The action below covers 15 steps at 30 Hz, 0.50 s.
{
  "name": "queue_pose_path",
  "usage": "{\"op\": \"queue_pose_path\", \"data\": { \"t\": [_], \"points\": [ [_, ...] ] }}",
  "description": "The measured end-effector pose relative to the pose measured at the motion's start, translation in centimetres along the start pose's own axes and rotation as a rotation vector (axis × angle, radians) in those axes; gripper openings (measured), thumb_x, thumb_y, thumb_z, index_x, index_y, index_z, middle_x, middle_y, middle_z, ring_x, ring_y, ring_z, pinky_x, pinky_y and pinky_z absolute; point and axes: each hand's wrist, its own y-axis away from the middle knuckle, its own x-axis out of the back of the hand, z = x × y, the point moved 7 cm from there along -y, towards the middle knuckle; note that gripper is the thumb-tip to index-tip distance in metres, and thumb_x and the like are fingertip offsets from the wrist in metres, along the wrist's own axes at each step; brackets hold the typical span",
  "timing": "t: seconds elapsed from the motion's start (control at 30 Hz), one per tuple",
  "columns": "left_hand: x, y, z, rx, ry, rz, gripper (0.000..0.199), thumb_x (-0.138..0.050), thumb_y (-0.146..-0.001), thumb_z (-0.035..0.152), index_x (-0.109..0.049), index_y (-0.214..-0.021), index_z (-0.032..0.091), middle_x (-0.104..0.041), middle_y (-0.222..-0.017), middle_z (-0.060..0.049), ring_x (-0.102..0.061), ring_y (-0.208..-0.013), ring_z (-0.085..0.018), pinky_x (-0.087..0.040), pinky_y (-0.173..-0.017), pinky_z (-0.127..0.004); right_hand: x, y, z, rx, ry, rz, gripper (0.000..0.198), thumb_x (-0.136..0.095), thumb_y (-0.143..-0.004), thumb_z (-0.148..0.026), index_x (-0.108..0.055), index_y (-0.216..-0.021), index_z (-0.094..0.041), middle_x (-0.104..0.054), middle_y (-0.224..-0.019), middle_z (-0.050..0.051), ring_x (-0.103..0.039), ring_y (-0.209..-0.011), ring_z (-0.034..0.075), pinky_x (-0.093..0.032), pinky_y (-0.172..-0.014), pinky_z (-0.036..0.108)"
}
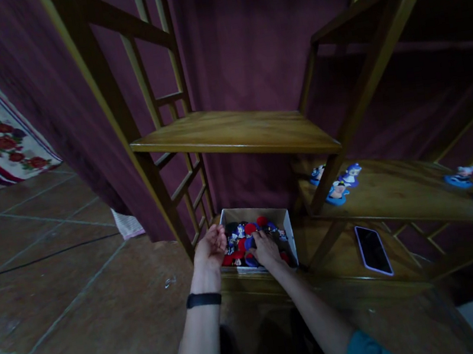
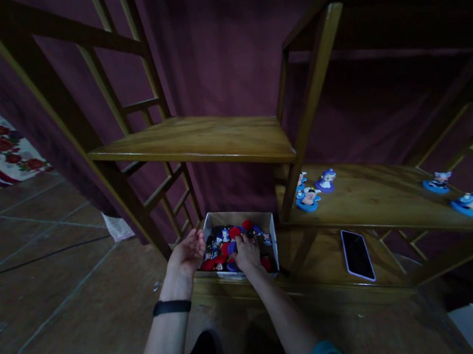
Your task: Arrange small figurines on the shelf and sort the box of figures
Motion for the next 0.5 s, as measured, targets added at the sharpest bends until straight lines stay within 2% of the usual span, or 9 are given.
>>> {"op": "queue_pose_path", "data": {
  "t": [0.23,0.37,0.5],
  "points": [
    [-0.1,-0.2,0.1,0.008,0.009,-0.023,0.018,-0.047,-0.078,-0.001,-0.057,-0.086,0.012,-0.063,-0.073,-0.005,-0.063,-0.061,-0.009,-0.051,-0.051,-0.016,0.7,0.2,1.5,-0.051,-0.016,-0.006,0.03,-0.051,-0.078,-0.017,-0.053,-0.107,-0.025,-0.056,-0.114,0.006,-0.055,-0.102,0.019,-0.039,-0.083,0.029],
    [-0.2,-0.4,-0.4,0.034,0.022,-0.038,0.018,-0.047,-0.079,-0.001,-0.057,-0.086,0.012,-0.063,-0.074,-0.006,-0.063,-0.061,-0.009,-0.051,-0.051,-0.016,1.3,1.2,2.3,-0.017,-0.042,0.002,0.024,-0.051,-0.075,-0.012,-0.055,-0.096,-0.025,-0.059,-0.105,0.002,-0.056,-0.1,0.016,-0.038,-0.082,0.026],
    [-0.3,-0.4,-0.6,0.044,0.02,-0.033,0.017,-0.048,-0.079,0.0,-0.057,-0.087,0.012,-0.064,-0.076,-0.006,-0.063,-0.061,-0.009,-0.051,-0.052,-0.017,1.8,2.3,2.5,0.033,-0.038,0.027,0.026,-0.053,-0.076,-0.012,-0.053,-0.097,-0.026,-0.059,-0.105,0.001,-0.056,-0.099,0.016,-0.037,-0.081,0.026]
  ]
}}
